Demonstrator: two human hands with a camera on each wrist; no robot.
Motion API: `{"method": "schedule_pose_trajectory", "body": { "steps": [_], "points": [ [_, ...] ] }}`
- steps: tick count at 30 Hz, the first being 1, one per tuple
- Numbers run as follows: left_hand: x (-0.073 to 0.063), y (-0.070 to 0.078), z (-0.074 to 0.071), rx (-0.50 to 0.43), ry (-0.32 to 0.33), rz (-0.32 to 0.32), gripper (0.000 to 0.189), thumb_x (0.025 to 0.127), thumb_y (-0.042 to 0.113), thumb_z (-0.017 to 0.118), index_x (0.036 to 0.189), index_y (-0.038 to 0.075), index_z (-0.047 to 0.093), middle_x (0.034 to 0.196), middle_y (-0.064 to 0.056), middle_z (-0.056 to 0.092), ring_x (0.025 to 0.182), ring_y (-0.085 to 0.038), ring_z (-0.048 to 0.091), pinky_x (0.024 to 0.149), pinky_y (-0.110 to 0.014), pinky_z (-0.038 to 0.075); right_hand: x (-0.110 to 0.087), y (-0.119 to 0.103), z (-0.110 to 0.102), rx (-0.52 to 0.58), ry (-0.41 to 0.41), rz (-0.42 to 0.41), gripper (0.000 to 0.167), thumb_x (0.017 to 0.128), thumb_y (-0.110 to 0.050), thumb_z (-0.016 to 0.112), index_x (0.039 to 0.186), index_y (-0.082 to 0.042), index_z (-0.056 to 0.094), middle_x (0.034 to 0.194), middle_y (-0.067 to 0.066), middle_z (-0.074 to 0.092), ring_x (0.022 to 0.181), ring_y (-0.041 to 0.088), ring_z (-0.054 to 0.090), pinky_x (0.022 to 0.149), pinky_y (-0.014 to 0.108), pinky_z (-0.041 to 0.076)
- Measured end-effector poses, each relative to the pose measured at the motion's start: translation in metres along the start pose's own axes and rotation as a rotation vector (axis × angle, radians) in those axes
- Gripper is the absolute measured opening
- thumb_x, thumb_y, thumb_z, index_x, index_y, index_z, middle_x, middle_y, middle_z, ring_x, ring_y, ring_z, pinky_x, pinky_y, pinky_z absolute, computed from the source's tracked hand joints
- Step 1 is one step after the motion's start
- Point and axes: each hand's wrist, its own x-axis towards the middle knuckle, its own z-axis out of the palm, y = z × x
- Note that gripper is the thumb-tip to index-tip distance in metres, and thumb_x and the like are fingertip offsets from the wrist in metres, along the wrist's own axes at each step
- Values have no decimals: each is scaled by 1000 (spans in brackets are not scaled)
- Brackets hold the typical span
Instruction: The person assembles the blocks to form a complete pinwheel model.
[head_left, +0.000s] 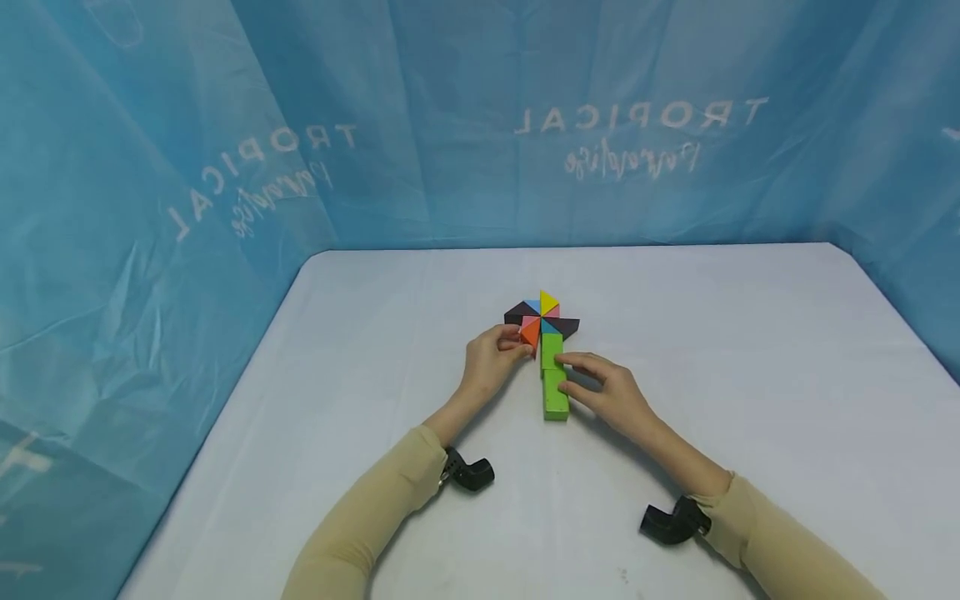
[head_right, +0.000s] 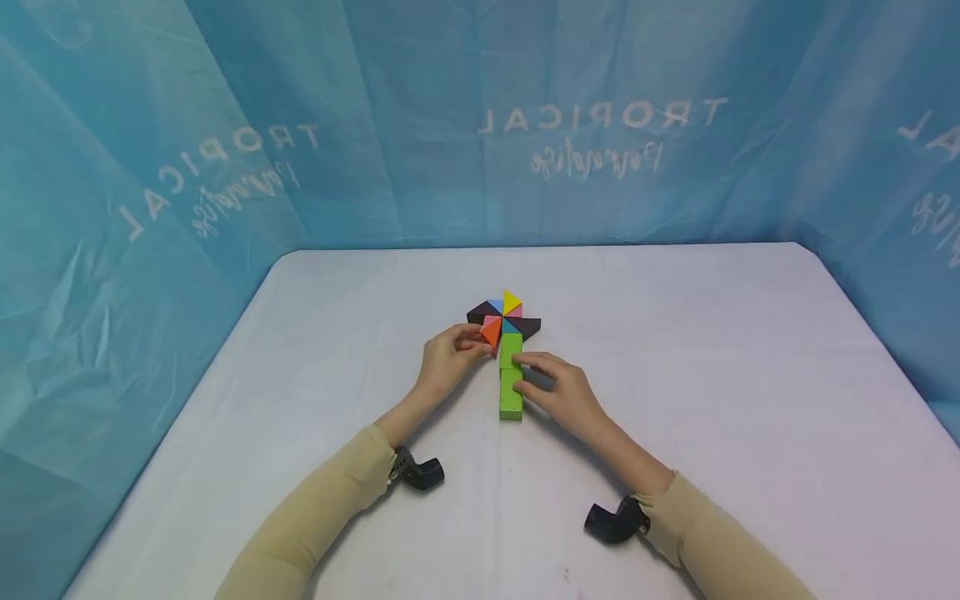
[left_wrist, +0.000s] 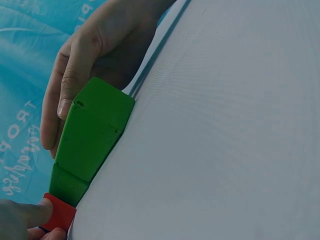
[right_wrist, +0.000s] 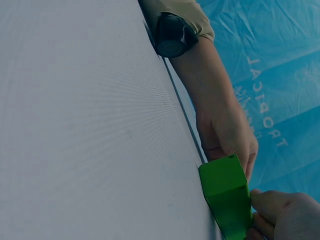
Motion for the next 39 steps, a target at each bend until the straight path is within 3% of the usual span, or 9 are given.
{"method": "schedule_pose_trajectory", "body": {
  "steps": [6,10,15,21,25,32,39],
  "points": [
    [5,5,-1,-13,7,28,35,82,13,74,112,-2,64,98,-11,69,85,-16,68,74,-22,54,2,-25,-8,-9,6,-4,40,85,-3,70,122,4,59,120,16,60,115,30,54,96,41,44],
    [2,6,-2,-22,14,10,34,82,14,74,111,-1,65,99,-10,69,86,-16,68,74,-22,54,1,-44,-13,-32,-12,-5,38,85,-1,69,121,8,59,120,19,60,114,32,54,95,43,45],
    [0,7,-3,-38,24,1,34,82,14,74,111,-1,65,98,-10,69,85,-15,68,73,-21,53,2,-45,-12,-28,-17,-1,38,85,-2,69,120,7,59,120,18,60,114,32,54,95,44,45],
    [8,9,-7,-28,37,18,34,82,14,75,111,-1,65,96,-9,70,85,-15,68,73,-21,53,10,-48,-13,-34,-8,-22,38,84,-1,69,120,8,59,119,19,60,114,32,54,95,43,45],
    [7,9,-5,-40,28,12,33,82,14,74,110,-1,65,97,-9,69,84,-15,68,72,-21,54,9,-43,-12,-34,-4,-8,38,85,-2,69,120,7,59,120,18,60,115,32,54,96,43,44],
    [1,4,0,-42,15,-7,33,82,15,74,110,0,66,96,-8,69,83,-14,67,71,-21,54,4,-4,-2,-12,2,1,40,85,-11,71,123,-3,61,122,8,60,116,24,54,97,39,44],
    [-5,3,1,-15,3,-20,32,83,15,74,110,0,66,96,-8,69,83,-13,67,72,-21,53,-3,1,-1,-15,1,6,42,85,-21,72,124,-8,62,122,3,61,115,21,55,95,38,46]
  ]
}}
